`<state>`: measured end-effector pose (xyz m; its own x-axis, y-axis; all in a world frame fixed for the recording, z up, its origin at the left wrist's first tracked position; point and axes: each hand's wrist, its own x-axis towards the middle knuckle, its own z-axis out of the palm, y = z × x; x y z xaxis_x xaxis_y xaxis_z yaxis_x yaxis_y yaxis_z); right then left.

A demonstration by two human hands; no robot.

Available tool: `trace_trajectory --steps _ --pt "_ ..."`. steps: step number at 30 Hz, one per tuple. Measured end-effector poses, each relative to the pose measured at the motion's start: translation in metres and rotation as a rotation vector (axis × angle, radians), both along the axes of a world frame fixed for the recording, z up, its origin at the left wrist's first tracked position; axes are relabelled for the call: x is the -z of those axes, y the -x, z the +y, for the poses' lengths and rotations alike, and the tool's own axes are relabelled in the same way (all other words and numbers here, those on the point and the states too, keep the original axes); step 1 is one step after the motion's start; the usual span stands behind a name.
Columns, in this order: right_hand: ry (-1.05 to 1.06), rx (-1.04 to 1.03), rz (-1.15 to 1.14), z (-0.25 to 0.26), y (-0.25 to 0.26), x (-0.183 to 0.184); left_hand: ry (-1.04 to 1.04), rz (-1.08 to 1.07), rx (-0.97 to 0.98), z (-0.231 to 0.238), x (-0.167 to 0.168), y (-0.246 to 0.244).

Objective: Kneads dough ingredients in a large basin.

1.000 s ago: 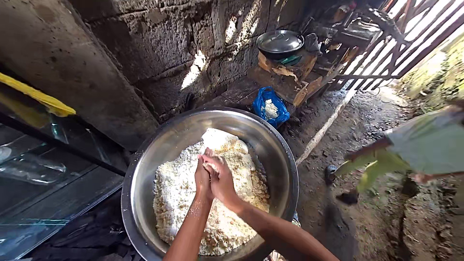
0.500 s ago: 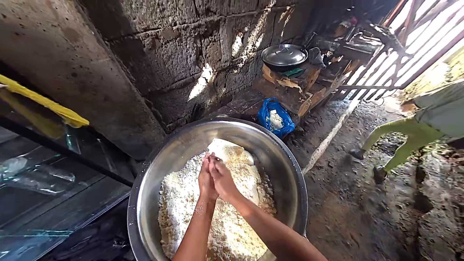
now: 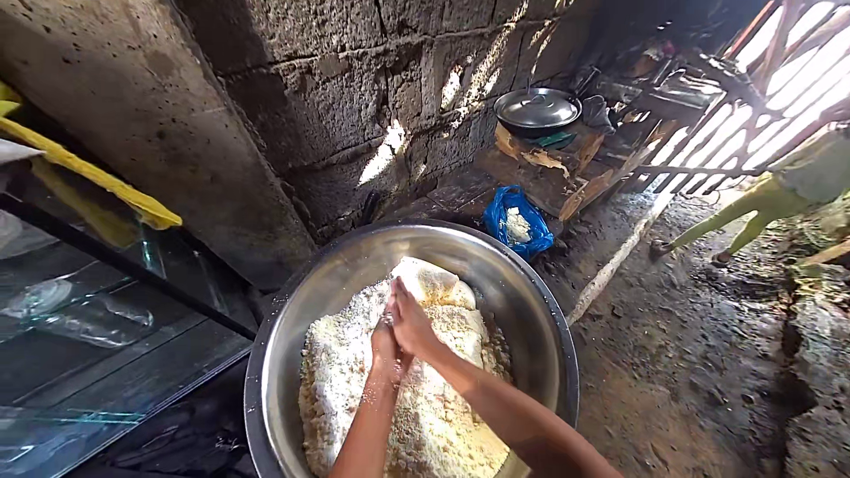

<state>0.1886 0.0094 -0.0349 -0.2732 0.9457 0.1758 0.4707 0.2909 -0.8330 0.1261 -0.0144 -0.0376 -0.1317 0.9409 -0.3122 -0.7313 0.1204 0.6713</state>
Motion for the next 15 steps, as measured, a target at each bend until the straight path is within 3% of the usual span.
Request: trace_trajectory --steps 2,5,8,15 --pt "0.032 0.016 -0.007 0.014 0.001 0.004 0.031 -0.042 0.039 -0.001 -0.002 -0.001" --pt "-0.136 -0.08 0.107 -0.015 0.005 0.013 -0.058 -0.031 0.037 0.008 -0.005 0.021" --pt "-0.052 -0.189 0.059 -0.01 -0.001 0.008 -0.055 -0.051 -0.057 0.013 -0.002 0.025" --pt "-0.197 0.077 0.193 0.036 0.006 0.007 0.002 -0.051 0.065 0.002 -0.011 0.004"
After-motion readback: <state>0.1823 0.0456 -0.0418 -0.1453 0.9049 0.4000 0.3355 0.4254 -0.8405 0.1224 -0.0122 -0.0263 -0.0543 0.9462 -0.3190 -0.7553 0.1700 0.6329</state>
